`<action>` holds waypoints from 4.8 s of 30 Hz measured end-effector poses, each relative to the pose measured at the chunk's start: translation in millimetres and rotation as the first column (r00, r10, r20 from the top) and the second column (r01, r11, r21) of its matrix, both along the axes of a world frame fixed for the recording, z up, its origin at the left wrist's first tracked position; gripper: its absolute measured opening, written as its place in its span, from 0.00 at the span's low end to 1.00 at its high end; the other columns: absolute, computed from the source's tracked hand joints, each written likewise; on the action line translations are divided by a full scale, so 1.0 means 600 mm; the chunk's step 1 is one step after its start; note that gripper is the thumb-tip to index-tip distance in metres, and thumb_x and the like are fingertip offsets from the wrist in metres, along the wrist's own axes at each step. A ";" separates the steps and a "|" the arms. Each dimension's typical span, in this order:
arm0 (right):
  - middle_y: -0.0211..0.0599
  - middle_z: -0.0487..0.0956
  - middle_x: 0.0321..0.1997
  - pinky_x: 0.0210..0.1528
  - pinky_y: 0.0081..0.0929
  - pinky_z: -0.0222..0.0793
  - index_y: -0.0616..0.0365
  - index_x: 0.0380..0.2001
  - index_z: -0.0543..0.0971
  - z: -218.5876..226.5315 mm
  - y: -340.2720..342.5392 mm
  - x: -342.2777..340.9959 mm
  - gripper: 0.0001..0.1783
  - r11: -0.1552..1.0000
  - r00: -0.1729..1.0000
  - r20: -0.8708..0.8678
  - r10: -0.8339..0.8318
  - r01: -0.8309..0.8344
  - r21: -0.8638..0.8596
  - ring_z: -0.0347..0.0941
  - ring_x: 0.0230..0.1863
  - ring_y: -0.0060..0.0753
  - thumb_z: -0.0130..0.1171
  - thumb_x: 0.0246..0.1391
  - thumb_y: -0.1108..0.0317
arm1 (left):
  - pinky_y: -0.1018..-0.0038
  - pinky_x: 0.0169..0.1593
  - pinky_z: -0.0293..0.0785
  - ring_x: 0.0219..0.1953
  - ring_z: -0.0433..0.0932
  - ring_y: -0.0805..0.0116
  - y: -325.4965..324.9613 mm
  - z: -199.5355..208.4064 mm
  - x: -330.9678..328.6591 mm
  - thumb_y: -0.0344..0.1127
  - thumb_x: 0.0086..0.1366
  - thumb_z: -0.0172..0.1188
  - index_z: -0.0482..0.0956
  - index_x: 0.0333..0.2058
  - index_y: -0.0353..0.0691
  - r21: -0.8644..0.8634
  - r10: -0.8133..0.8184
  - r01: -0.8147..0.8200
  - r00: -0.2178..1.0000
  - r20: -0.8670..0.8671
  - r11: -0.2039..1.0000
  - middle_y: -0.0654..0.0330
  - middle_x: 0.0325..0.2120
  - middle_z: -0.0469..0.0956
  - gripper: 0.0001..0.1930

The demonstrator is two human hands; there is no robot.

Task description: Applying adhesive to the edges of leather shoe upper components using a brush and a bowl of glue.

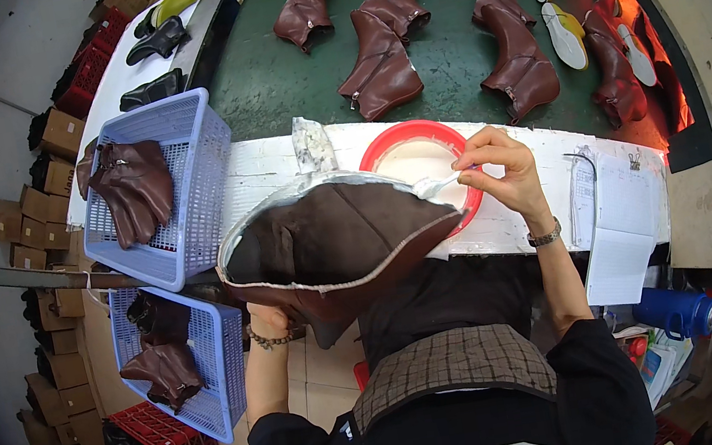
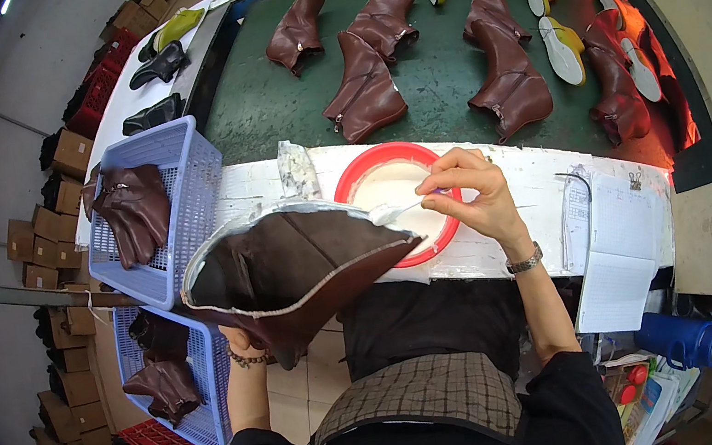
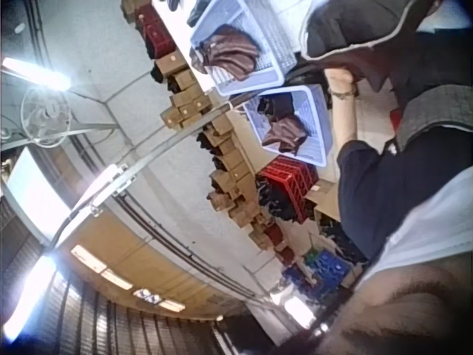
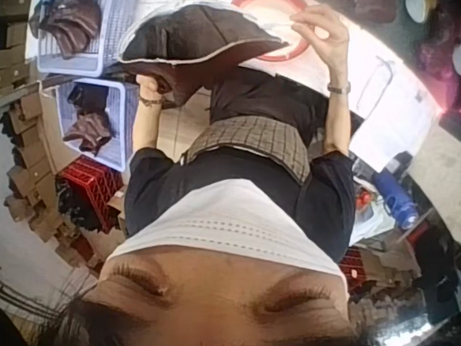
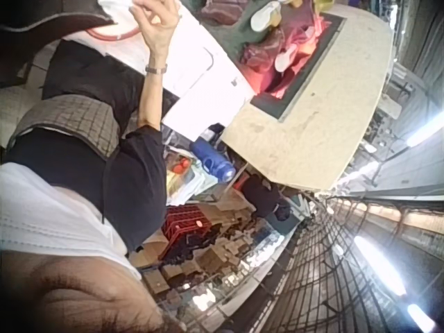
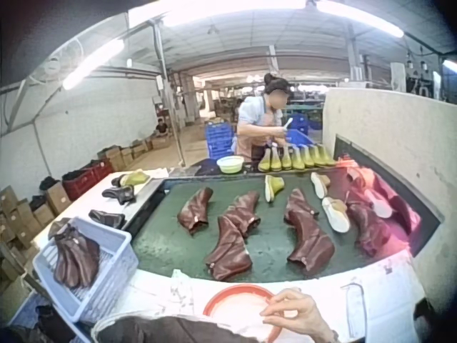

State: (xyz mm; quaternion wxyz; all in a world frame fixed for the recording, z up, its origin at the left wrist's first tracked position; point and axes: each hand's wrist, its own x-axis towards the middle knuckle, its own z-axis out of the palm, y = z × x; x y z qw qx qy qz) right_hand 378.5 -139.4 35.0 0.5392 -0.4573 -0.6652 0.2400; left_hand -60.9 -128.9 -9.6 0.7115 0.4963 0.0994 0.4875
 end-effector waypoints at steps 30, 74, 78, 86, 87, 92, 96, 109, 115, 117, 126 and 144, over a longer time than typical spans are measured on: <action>0.15 0.69 0.20 0.17 0.13 0.51 0.60 0.47 0.82 -0.212 -0.007 0.068 0.10 0.787 0.768 -0.284 -0.574 0.422 -0.450 0.57 0.17 0.07 0.57 0.73 0.65 | 0.53 0.69 0.65 0.66 0.69 0.43 0.451 0.182 0.109 0.34 0.55 0.71 0.76 0.55 0.43 0.995 0.993 -0.009 0.069 -0.100 0.101 0.44 0.58 0.75 0.27; 0.34 0.79 0.34 0.36 0.37 0.77 0.50 0.33 0.86 -0.008 -0.050 -0.021 0.04 0.906 0.442 0.884 -0.152 0.419 -0.054 0.81 0.36 0.39 0.68 0.55 0.65 | 0.42 0.64 0.67 0.62 0.69 0.26 0.284 -0.062 0.104 0.63 0.45 0.80 0.34 0.78 0.49 0.684 0.636 -0.236 -0.252 -0.729 0.690 0.25 0.61 0.64 0.74; 0.35 0.79 0.33 0.34 0.37 0.75 0.52 0.36 0.87 0.005 -0.072 -0.007 0.06 0.901 0.732 0.631 -0.255 0.417 -0.119 0.81 0.34 0.41 0.69 0.56 0.66 | 0.48 0.65 0.68 0.62 0.70 0.29 0.264 -0.014 0.116 0.45 0.45 0.76 0.42 0.76 0.40 0.617 0.538 -0.409 -0.303 -0.786 0.672 0.27 0.62 0.64 0.65; 0.34 0.81 0.33 0.30 0.29 0.72 0.57 0.40 0.88 -0.032 -0.098 0.050 0.08 0.873 0.866 0.410 -0.286 0.412 -0.261 0.77 0.27 0.32 0.70 0.58 0.69 | 0.70 0.56 0.76 0.49 0.80 0.68 0.163 0.154 0.139 0.26 0.52 0.70 0.69 0.65 0.29 0.145 0.270 -0.273 0.503 -0.821 0.951 0.55 0.50 0.82 0.39; 0.34 0.81 0.33 0.30 0.29 0.72 0.57 0.40 0.88 -0.026 -0.089 0.048 0.08 0.884 0.871 0.409 -0.273 0.395 -0.251 0.77 0.28 0.32 0.70 0.58 0.70 | 0.71 0.56 0.76 0.48 0.80 0.70 0.145 0.165 0.152 0.25 0.54 0.71 0.73 0.62 0.29 0.114 0.214 -0.211 0.551 -0.806 0.971 0.57 0.49 0.83 0.35; 0.32 0.81 0.33 0.41 0.27 0.68 0.57 0.40 0.89 0.055 -0.033 0.007 0.09 0.984 0.964 0.204 -0.172 0.177 -0.003 0.75 0.38 0.28 0.71 0.55 0.73 | 0.78 0.44 0.78 0.39 0.80 0.79 0.096 0.195 0.183 0.25 0.56 0.76 0.83 0.51 0.29 -0.130 -0.121 0.010 0.448 -0.886 0.991 0.63 0.40 0.86 0.23; 0.27 0.82 0.35 0.47 0.29 0.63 0.51 0.39 0.90 0.069 0.001 -0.002 0.10 0.986 0.921 0.375 -0.107 0.050 0.158 0.75 0.39 0.27 0.75 0.51 0.69 | 0.79 0.40 0.78 0.35 0.80 0.80 0.079 0.222 0.207 0.27 0.56 0.75 0.84 0.49 0.30 -0.179 -0.224 0.140 0.469 -0.854 0.974 0.62 0.36 0.86 0.21; 0.26 0.81 0.35 0.49 0.30 0.59 0.50 0.37 0.90 0.036 -0.046 -0.046 0.11 0.990 0.935 0.333 -0.120 0.090 0.104 0.75 0.40 0.25 0.76 0.49 0.68 | 0.76 0.44 0.80 0.39 0.83 0.75 0.073 0.206 0.202 0.21 0.61 0.71 0.84 0.49 0.29 0.138 0.335 -0.343 0.622 -0.708 0.929 0.59 0.38 0.87 0.17; 0.27 0.82 0.36 0.43 0.30 0.65 0.50 0.36 0.89 0.018 -0.034 -0.025 0.08 0.984 0.911 0.373 -0.176 0.178 0.028 0.77 0.37 0.28 0.74 0.52 0.65 | 0.70 0.53 0.80 0.46 0.85 0.68 0.131 0.142 0.179 0.32 0.54 0.78 0.78 0.58 0.27 0.472 0.590 -0.379 0.312 -0.745 0.796 0.52 0.46 0.87 0.34; 0.32 0.82 0.36 0.38 0.34 0.72 0.51 0.37 0.89 0.001 -0.033 -0.009 0.08 0.883 0.812 0.523 -0.259 0.418 -0.212 0.80 0.39 0.33 0.72 0.54 0.64 | 0.70 0.55 0.79 0.49 0.84 0.67 0.146 0.117 0.161 0.33 0.54 0.79 0.74 0.62 0.27 0.519 0.639 -0.384 0.333 -0.693 0.764 0.50 0.50 0.85 0.38; 0.31 0.82 0.33 0.34 0.36 0.76 0.53 0.33 0.88 -0.022 -0.031 -0.003 0.07 0.885 0.654 0.691 -0.307 0.463 -0.045 0.81 0.33 0.39 0.71 0.52 0.65 | 0.46 0.73 0.56 0.73 0.53 0.30 0.075 0.013 0.046 0.49 0.34 0.88 0.37 0.78 0.41 0.551 0.559 0.092 -0.143 -0.817 0.829 0.32 0.74 0.47 0.80; 0.32 0.83 0.34 0.30 0.19 0.70 0.59 0.39 0.89 0.040 -0.049 -0.071 0.08 0.976 0.990 -0.009 -0.138 0.134 -0.172 0.77 0.31 0.20 0.73 0.55 0.73 | 0.52 0.74 0.57 0.73 0.56 0.35 -0.002 0.127 0.161 0.18 0.43 0.72 0.59 0.71 0.38 0.803 0.769 0.034 0.265 -0.582 0.595 0.38 0.71 0.53 0.53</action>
